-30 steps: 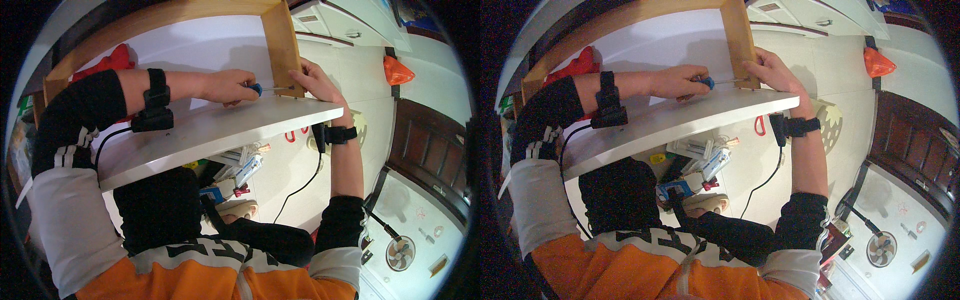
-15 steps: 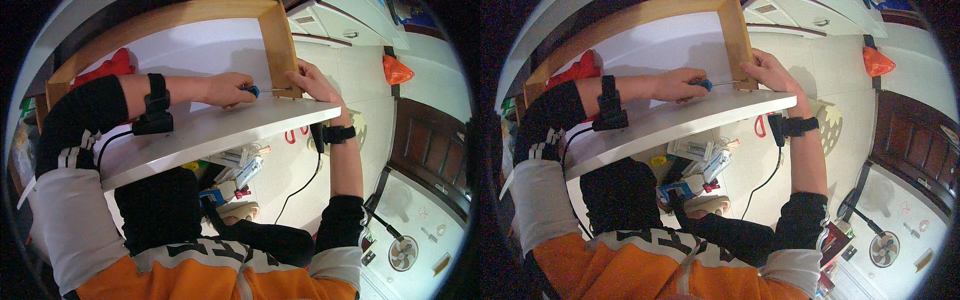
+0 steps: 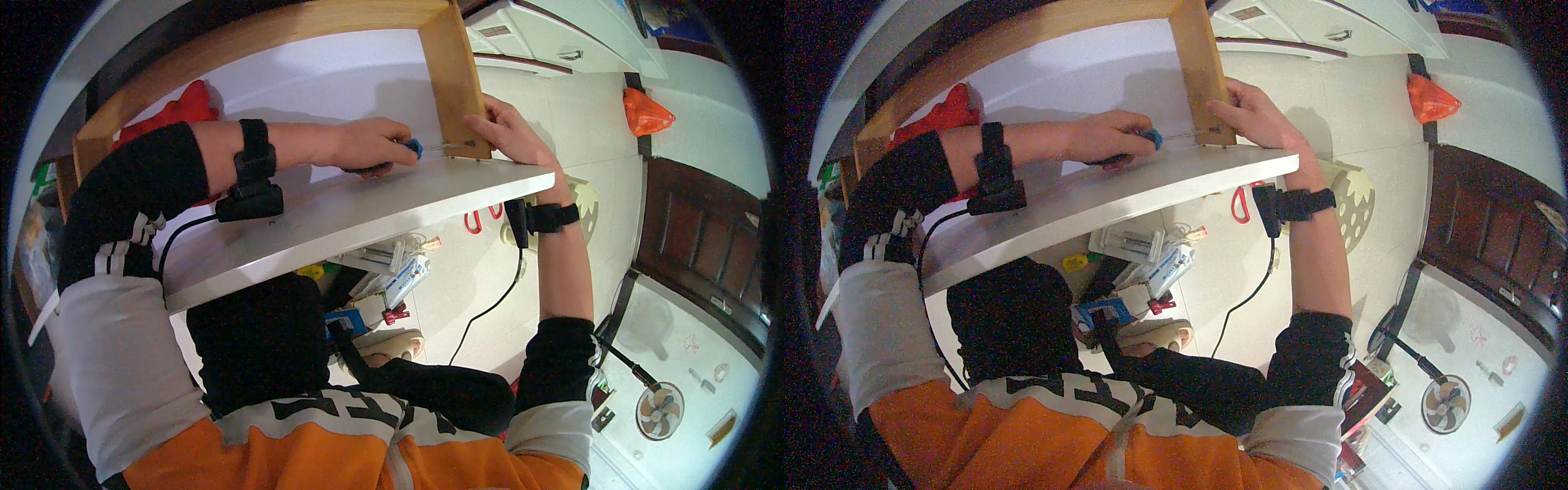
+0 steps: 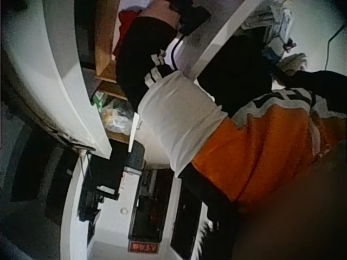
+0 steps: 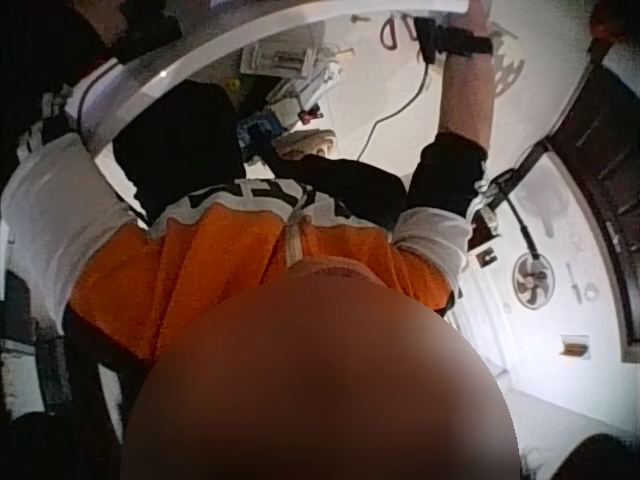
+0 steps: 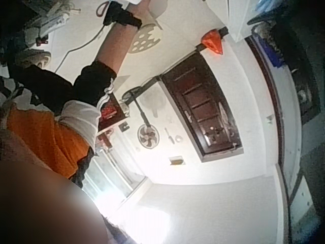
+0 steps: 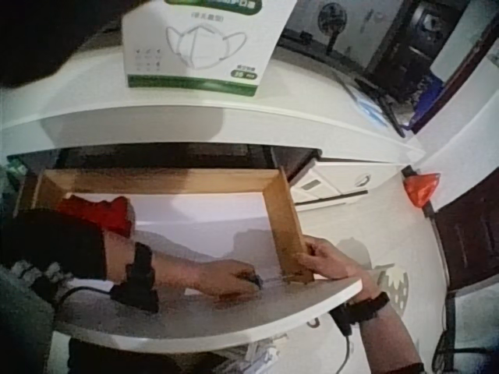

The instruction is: The person uses a screwdriver to tighten screws on a wooden drawer frame, then places a white panel into the frame and secures it with screws. The person also handles a red cloth and a small box during the process.

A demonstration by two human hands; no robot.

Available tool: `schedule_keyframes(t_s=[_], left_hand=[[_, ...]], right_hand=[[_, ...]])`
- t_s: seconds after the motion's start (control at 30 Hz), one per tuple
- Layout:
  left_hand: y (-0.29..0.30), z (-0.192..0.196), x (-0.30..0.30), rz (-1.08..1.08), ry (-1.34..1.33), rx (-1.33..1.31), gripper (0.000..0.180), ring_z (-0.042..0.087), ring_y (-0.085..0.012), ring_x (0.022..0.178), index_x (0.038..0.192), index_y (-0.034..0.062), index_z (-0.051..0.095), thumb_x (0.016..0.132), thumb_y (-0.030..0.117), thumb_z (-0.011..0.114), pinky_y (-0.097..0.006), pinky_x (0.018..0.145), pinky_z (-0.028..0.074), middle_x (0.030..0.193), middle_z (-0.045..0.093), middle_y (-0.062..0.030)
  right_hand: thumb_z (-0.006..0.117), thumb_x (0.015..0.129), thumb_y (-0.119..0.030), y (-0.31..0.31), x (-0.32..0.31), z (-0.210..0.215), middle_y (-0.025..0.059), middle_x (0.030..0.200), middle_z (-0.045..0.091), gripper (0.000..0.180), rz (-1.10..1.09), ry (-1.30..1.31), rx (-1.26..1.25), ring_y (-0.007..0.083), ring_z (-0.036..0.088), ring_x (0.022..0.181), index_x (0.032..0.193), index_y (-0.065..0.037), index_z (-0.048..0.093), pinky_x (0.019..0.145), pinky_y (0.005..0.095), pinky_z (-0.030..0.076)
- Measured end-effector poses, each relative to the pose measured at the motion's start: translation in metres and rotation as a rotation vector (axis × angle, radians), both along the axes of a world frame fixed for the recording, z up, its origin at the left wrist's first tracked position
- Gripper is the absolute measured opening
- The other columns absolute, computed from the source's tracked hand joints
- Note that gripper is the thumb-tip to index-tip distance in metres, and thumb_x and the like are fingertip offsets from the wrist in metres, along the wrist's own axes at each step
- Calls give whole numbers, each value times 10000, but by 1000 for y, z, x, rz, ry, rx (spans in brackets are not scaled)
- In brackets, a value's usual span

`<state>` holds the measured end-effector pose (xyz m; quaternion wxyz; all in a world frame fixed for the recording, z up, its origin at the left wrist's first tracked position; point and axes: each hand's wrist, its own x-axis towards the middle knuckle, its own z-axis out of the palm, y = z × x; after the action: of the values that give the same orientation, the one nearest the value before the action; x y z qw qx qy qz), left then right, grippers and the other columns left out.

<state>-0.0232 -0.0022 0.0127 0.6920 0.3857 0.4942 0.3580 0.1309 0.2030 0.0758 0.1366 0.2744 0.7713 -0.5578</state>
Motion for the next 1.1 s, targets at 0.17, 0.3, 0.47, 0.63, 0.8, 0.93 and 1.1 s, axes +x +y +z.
schedule_keyframes(t_s=[0.17,0.3,0.47,0.63,0.8,0.93,1.1], left_hand=[[-1,3,0,10,4,21,236,474,-104,546,906,40,530,917,270,579,-276,468,388,641,487,-19],[0,6,1,32,14,2,269,473,-106,546,905,34,574,925,302,554,-277,474,387,643,496,-17],[5,13,-7,-6,-19,-128,336,480,-110,547,875,30,645,931,343,539,-293,499,403,670,545,-24],[2,23,-4,56,32,-154,364,508,-123,559,842,35,655,941,363,532,-288,531,432,646,555,-23],[-2,25,-3,-78,312,2,381,580,-167,643,900,11,638,952,372,529,-341,601,481,729,595,-87],[-9,15,2,63,970,624,349,633,-307,712,847,-16,647,937,291,506,-420,666,500,734,627,-191],[-1,11,-3,54,849,526,351,628,-323,776,906,4,666,917,330,538,-436,700,488,894,654,-172]], right_hand=[[586,946,-175,-1,0,4,24,1005,637,374,12,-17,3,72,570,889,1268,7,529,794,260,511],[588,946,-170,0,-1,4,27,1001,637,367,6,-13,-29,71,572,874,1260,12,531,771,253,512],[588,947,-168,-2,-1,9,28,993,640,357,34,-53,48,72,574,865,1253,7,537,757,249,511],[582,947,-158,-5,-3,9,37,1003,646,345,29,-12,32,85,576,885,1243,14,542,784,254,505],[586,940,-151,-2,-2,4,48,1031,646,365,24,-3,24,92,572,921,1257,23,537,834,269,493],[593,934,-154,0,-1,0,57,1069,640,386,12,28,-15,98,567,950,1266,32,530,865,272,482],[599,929,-155,2,0,-3,54,1107,632,404,20,17,-23,103,561,980,1279,31,523,893,267,467]])
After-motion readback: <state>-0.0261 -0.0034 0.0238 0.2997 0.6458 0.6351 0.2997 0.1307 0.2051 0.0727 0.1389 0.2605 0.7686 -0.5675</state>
